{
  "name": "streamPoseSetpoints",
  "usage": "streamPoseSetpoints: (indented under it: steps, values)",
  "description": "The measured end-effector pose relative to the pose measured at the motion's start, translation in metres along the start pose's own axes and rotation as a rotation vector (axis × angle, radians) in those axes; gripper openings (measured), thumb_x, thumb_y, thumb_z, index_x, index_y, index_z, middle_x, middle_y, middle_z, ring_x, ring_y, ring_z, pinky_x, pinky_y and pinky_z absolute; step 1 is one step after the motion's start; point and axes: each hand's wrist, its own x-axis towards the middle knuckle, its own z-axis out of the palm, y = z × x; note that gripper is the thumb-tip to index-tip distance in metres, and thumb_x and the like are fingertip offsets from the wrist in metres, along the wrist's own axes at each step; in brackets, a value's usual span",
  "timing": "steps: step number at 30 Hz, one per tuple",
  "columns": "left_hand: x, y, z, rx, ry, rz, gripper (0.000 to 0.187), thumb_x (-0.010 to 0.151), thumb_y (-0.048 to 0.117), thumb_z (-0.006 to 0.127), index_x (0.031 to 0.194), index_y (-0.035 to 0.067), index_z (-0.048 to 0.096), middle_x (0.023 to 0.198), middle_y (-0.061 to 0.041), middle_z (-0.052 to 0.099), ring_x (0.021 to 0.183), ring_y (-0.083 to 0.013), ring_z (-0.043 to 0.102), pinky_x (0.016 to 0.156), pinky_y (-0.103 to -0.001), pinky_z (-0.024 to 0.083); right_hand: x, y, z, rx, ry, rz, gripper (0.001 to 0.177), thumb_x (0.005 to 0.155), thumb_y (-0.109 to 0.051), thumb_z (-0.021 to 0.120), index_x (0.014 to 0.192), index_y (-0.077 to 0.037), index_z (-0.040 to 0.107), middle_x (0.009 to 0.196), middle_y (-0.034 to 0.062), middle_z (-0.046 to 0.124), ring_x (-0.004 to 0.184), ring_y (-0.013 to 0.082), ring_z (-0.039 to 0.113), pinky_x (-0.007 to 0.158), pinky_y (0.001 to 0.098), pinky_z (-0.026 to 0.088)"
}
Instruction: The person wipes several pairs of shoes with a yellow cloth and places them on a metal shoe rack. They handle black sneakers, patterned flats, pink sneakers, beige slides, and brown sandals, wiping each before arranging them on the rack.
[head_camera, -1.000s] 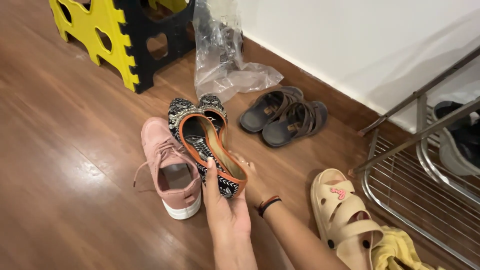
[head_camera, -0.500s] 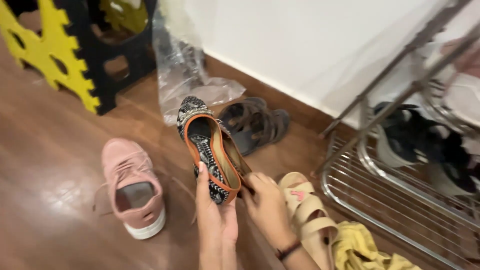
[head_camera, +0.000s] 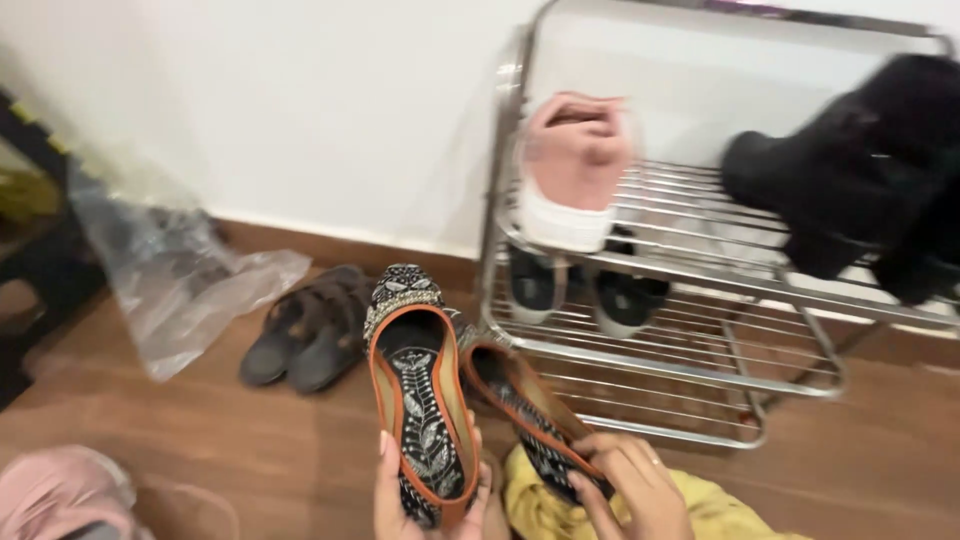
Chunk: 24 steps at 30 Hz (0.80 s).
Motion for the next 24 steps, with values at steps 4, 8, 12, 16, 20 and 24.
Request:
streamPoseSetpoints:
  steps: [4, 8, 12, 16, 20, 24]
  values:
    - [-0.014, -0.025, 0.018, 0.043, 0.036, -0.285, 0.065, 0.081, 0.06, 0.053, 0.134, 0.022, 0.062, 0.114, -0.013, 0.072, 0.097, -0.0245, 0.07, 0.073, -0.041, 0.056, -0.044, 0.048, -0.039, -0.071, 0.12, -0.122, 0.028, 0.068, -0.016, 0.087, 0.069, -0.01, 0.06, 0.09, 0.0045, 0.075, 0.087, 0.0233, 0.073, 0.078, 0.0366, 0.055]
    - [-0.011, -0.069, -0.004, 0.001, -0.214, -0.335, 0.078, 0.078, 0.064, 0.056, 0.142, 0.019, 0.057, 0.122, -0.018, 0.07, 0.099, -0.0298, 0.071, 0.071, -0.042, 0.058, -0.056, 0.056, -0.094, -0.106, 0.244, -0.17, 0.028, 0.07, -0.014, 0.086, 0.071, -0.011, 0.057, 0.087, 0.003, 0.073, 0.089, 0.0254, 0.072, 0.083, 0.0383, 0.058]
    - [-0.033, -0.099, 0.016, -0.031, -0.146, -0.38, 0.073, 0.081, 0.062, 0.057, 0.14, 0.019, 0.057, 0.117, -0.015, 0.069, 0.097, -0.0261, 0.069, 0.073, -0.041, 0.057, -0.056, 0.048, -0.142, -0.253, 0.322, 0.108, 0.021, 0.068, -0.008, 0.083, 0.072, -0.007, 0.062, 0.087, 0.0078, 0.072, 0.082, 0.0261, 0.069, 0.075, 0.0383, 0.055]
    - [-0.064, -0.128, 0.047, 0.038, 0.004, -0.319, 0.066, 0.084, 0.059, 0.057, 0.135, 0.017, 0.061, 0.115, -0.014, 0.069, 0.097, -0.0256, 0.069, 0.071, -0.04, 0.055, -0.034, 0.033, -0.175, -0.377, 0.28, 0.202, 0.019, 0.075, -0.007, 0.077, 0.092, -0.002, 0.069, 0.096, 0.0113, 0.069, 0.09, 0.0303, 0.063, 0.079, 0.0397, 0.051]
    - [-0.086, -0.144, 0.074, 0.078, 0.14, -0.324, 0.062, 0.084, 0.058, 0.056, 0.131, 0.019, 0.064, 0.113, -0.015, 0.07, 0.093, -0.0248, 0.068, 0.069, -0.038, 0.054, -0.032, 0.031, -0.203, -0.375, 0.276, 0.293, 0.016, 0.078, -0.01, 0.075, 0.09, -0.004, 0.067, 0.097, 0.0093, 0.069, 0.093, 0.0288, 0.062, 0.081, 0.0383, 0.05]
    - [-0.085, -0.155, 0.071, 0.073, 0.124, -0.316, 0.06, 0.083, 0.056, 0.056, 0.13, 0.02, 0.064, 0.112, -0.014, 0.071, 0.091, -0.0245, 0.069, 0.068, -0.038, 0.055, -0.041, 0.035, -0.225, -0.289, 0.193, 0.518, 0.018, 0.078, -0.011, 0.076, 0.093, -0.004, 0.068, 0.093, 0.0072, 0.07, 0.083, 0.0256, 0.062, 0.073, 0.0363, 0.051]
